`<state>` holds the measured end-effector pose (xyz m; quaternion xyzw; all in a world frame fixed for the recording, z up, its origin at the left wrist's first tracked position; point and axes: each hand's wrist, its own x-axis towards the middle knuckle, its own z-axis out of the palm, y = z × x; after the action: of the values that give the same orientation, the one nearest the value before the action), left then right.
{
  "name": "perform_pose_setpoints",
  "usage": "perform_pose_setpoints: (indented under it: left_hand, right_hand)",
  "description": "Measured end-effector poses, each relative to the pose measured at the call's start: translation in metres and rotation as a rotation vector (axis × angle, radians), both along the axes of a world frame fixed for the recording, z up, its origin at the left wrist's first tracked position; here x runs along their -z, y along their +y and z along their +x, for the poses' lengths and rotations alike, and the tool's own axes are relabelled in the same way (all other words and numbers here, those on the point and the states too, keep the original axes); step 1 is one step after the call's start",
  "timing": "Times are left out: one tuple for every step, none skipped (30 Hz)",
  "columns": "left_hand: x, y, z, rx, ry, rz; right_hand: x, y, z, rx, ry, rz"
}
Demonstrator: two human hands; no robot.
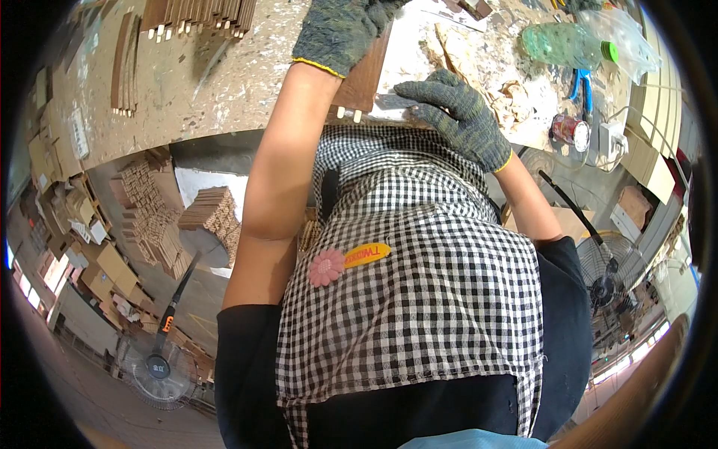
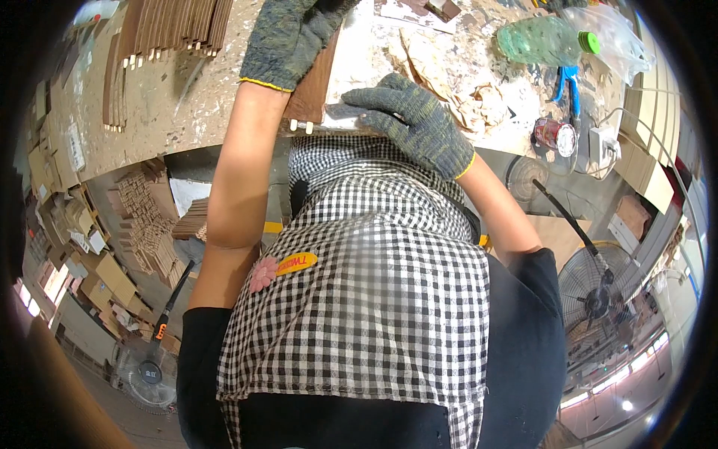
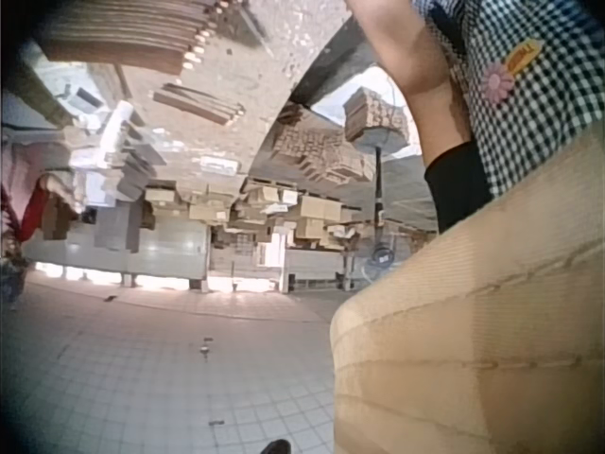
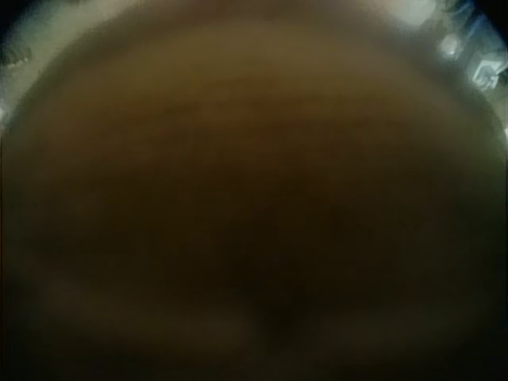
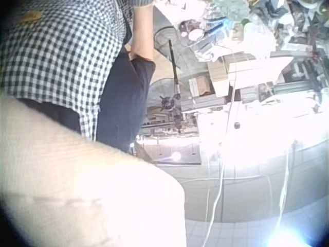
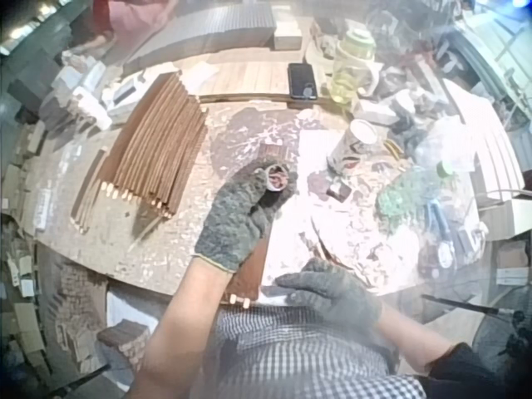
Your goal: The person wipes down wooden slats with a cloth, turning each piece to rub all of its surfaces by hand.
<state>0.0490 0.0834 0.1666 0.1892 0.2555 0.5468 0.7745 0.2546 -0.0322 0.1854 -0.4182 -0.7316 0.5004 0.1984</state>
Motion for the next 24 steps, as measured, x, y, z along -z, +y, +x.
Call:
perform_pose_setpoints:
  left_hand:
    - [0.0008, -0.0001, 0.0004, 0.007, -0.016, 0.005]
    - [0.0016, -0.0002, 0.0005, 0.013, -0.033, 0.009]
    - [0.0023, -0.0001, -0.0002, 0.012, -0.032, 0.009]
    - [0.0029, -0.0002, -0.0011, 0.017, -0.031, 0.024]
    - [0.0033, -0.0004, -0.0012, 0.023, -0.033, 0.038]
    - [0.0032, -0.0001, -0.0009, 0.025, -0.035, 0.038]
    - [0.0031, -0.0001, -0.0009, 0.020, -0.020, 0.026]
    - [0.0030, -0.0001, -0.0007, 0.014, -0.006, 0.014]
    - [0.0018, -0.0002, -0.0004, 0.015, -0.005, 0.014]
    - [0.0006, -0.0003, -0.0002, 0.012, 0.009, 0.001]
    - [-0.0005, -0.0005, -0.0001, 0.009, 0.023, -0.011]
    - [-0.0017, -0.0007, 0.0001, 0.011, 0.022, -0.012]
    - [-0.0028, -0.0010, 0.0000, 0.015, 0.025, -0.003]
    - [-0.0038, -0.0012, 0.0002, 0.018, 0.027, 0.006]
    - [-0.0038, -0.0011, -0.0002, 0.016, 0.028, 0.007]
    - [-0.0037, -0.0010, -0.0006, 0.013, 0.015, 0.003]
    - [-0.0035, -0.0009, -0.0010, 0.009, 0.001, -0.001]
    - [-0.0030, -0.0010, -0.0008, 0.009, 0.002, -0.001]
    - [-0.0024, -0.0010, -0.0003, 0.007, -0.007, -0.001]
    - [-0.0018, -0.0010, -0.0004, 0.005, -0.017, -0.001]
    - [-0.0020, -0.0006, -0.0002, 0.006, -0.018, -0.001]
    - [-0.0022, 0.0000, -0.0004, 0.008, 0.000, 0.003]
    - [-0.0023, 0.0002, -0.0002, 0.011, 0.019, 0.008]
    - [-0.0025, 0.0001, -0.0003, 0.010, 0.020, 0.009]
  right_hand:
    - [-0.0013, -0.0013, 0.0002, 0.006, 0.014, -0.021]
    - [-0.0024, -0.0028, -0.0002, 0.005, 0.015, -0.021]
    - [-0.0046, -0.0037, -0.0014, 0.002, 0.004, -0.007]
    - [-0.0057, -0.0042, -0.0027, -0.001, -0.006, 0.007]
    - [-0.0058, -0.0049, -0.0032, -0.001, -0.007, 0.007]
    - [-0.0053, -0.0053, -0.0036, 0.000, -0.018, 0.022]
    - [-0.0047, -0.0056, -0.0039, 0.001, -0.029, 0.039]
    - [-0.0040, -0.0055, -0.0040, 0.002, -0.030, 0.039]
    - [-0.0029, -0.0052, -0.0042, 0.003, -0.003, 0.044]
    - [-0.0025, -0.0050, -0.0046, 0.003, 0.025, 0.049]
    - [-0.0034, -0.0044, -0.0054, 0.004, 0.026, 0.049]
    - [-0.0053, -0.0037, -0.0062, 0.000, 0.026, 0.063]
    - [-0.0064, -0.0036, -0.0064, -0.004, 0.026, 0.077]
    - [-0.0067, -0.0041, -0.0060, -0.002, 0.025, 0.076]
    - [-0.0068, -0.0038, -0.0061, 0.014, 0.031, 0.027]
    - [-0.0069, -0.0035, -0.0061, 0.030, 0.037, -0.021]
    - [-0.0073, -0.0036, -0.0060, 0.028, 0.038, -0.021]
    - [-0.0075, -0.0048, -0.0057, 0.019, 0.031, 0.012]
    - [-0.0073, -0.0055, -0.0056, 0.010, 0.023, 0.045]
    - [-0.0058, -0.0054, -0.0057, 0.009, 0.025, 0.045]
    - [-0.0043, -0.0049, -0.0052, 0.018, 0.023, 0.029]
    - [-0.0033, -0.0049, -0.0047, 0.026, 0.021, 0.013]
    - [-0.0030, -0.0055, -0.0043, 0.027, 0.019, 0.013]
    - [-0.0024, -0.0054, -0.0045, 0.024, 0.020, 0.023]
